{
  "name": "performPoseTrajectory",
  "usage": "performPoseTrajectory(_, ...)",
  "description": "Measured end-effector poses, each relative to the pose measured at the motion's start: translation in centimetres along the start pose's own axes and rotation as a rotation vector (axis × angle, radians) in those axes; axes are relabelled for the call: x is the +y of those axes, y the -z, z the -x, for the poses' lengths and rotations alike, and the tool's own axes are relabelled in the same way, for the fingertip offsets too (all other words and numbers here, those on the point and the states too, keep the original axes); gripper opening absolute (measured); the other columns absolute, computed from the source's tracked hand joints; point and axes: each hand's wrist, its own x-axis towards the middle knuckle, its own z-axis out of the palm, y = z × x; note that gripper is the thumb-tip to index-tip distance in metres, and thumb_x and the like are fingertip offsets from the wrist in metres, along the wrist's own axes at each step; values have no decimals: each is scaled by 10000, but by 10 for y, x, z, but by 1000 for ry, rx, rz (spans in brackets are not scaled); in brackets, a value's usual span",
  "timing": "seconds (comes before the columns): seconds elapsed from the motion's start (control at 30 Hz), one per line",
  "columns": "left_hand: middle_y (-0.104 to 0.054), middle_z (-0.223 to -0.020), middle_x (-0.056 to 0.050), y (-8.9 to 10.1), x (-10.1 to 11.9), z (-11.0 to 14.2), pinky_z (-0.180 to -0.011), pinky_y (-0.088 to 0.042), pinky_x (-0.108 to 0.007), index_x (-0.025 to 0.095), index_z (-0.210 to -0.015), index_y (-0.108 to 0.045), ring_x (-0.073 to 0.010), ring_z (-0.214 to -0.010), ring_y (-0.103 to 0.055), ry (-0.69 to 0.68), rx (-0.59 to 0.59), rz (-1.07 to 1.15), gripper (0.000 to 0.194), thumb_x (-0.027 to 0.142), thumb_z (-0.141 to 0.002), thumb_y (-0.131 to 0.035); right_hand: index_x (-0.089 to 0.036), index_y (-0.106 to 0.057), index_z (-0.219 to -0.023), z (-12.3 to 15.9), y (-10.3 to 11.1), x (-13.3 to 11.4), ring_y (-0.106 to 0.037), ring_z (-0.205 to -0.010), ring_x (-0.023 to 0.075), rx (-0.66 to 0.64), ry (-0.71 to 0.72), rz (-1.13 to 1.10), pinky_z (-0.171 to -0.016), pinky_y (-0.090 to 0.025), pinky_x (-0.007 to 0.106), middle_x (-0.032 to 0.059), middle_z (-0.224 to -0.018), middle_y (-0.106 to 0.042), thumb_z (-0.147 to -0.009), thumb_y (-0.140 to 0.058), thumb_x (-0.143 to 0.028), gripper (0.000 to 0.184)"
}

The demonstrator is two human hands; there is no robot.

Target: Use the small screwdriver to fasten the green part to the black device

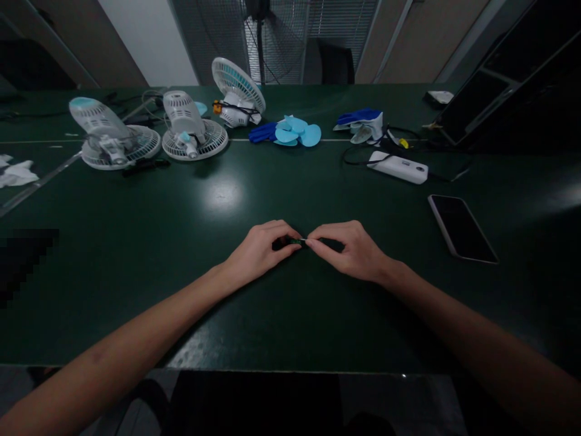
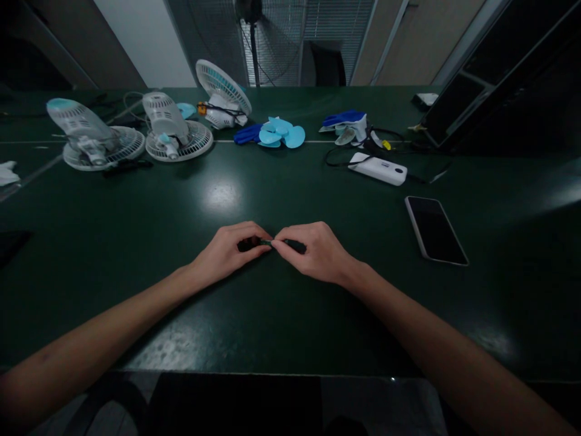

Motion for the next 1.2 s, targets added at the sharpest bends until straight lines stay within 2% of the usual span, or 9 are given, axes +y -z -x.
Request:
performPoseTrajectory(0.13,-695,-1037,-34,-1,-1,1,-779,-507,-294,203,-1119,-726,-149,-880,-636,10,19,-19,184,287,-973,-651,-189,-753,-1056,2,4,7,-638,-709,145,-67,0,123,-651,-446,280,32,-887,-745,-1021,-567,-315,227)
performPoseTrajectory(0.3,-701,-1055,-48,-2,-3,2,-763,-512,-302,199,-1145,-723,-158,-883,-640,34,52,-55,221,321,-976,-648,-200,-762,-1041,2,10,11,-621,-681,147,-112,-21,242,-639,-415,286,30,-849,-743,-1016,-566,-327,236)
performPoseTrajectory(0.57,-703,-1081,-45,-1,-1,1,-819,-514,-317,207,-1139,-714,-171,-937,-639,7,15,-68,196,297,-977,-647,-202,-766,-1040,2,8,7,-611,-660,139,-134,-32,258,-616,-402,281,21,-835,-738,-1017,-564,-334,242)
performPoseTrajectory(0.67,-701,-1083,-46,-1,-1,1,-814,-514,-315,206,-1139,-708,-174,-938,-639,9,9,-68,195,300,-981,-640,-192,-765,-1050,1,6,4,-633,-686,141,-112,-16,168,-631,-434,279,29,-871,-749,-1015,-571,-321,235)
performPoseTrajectory(0.8,-697,-1101,-52,0,0,2,-834,-519,-321,203,-1137,-702,-183,-981,-646,7,11,-56,184,273,-982,-629,-184,-757,-1053,1,4,-2,-680,-785,147,-66,2,-91,-682,-492,266,36,-942,-763,-1024,-570,-332,240)
performPoseTrajectory(0.87,-696,-1097,-56,-1,0,2,-831,-522,-324,202,-1134,-702,-187,-982,-646,4,13,-52,187,281,-985,-623,-186,-758,-1047,1,6,-1,-680,-776,150,-43,-9,-116,-672,-495,269,36,-929,-763,-1023,-569,-343,246)
performPoseTrajectory(1.03,-698,-1080,-59,-1,0,2,-805,-520,-314,204,-1142,-707,-176,-927,-639,1,23,-57,206,308,-989,-617,-190,-763,-1042,1,11,11,-669,-741,155,-63,-17,73,-681,-486,286,38,-906,-765,-1005,-586,-313,219)
performPoseTrajectory(1.2,-700,-1079,-62,-1,0,1,-801,-518,-313,198,-1146,-708,-175,-914,-635,4,16,-64,214,304,-975,-635,-196,-773,-1034,2,10,12,-650,-706,152,-95,-17,169,-651,-450,285,31,-870,-756,-1003,-587,-314,222)
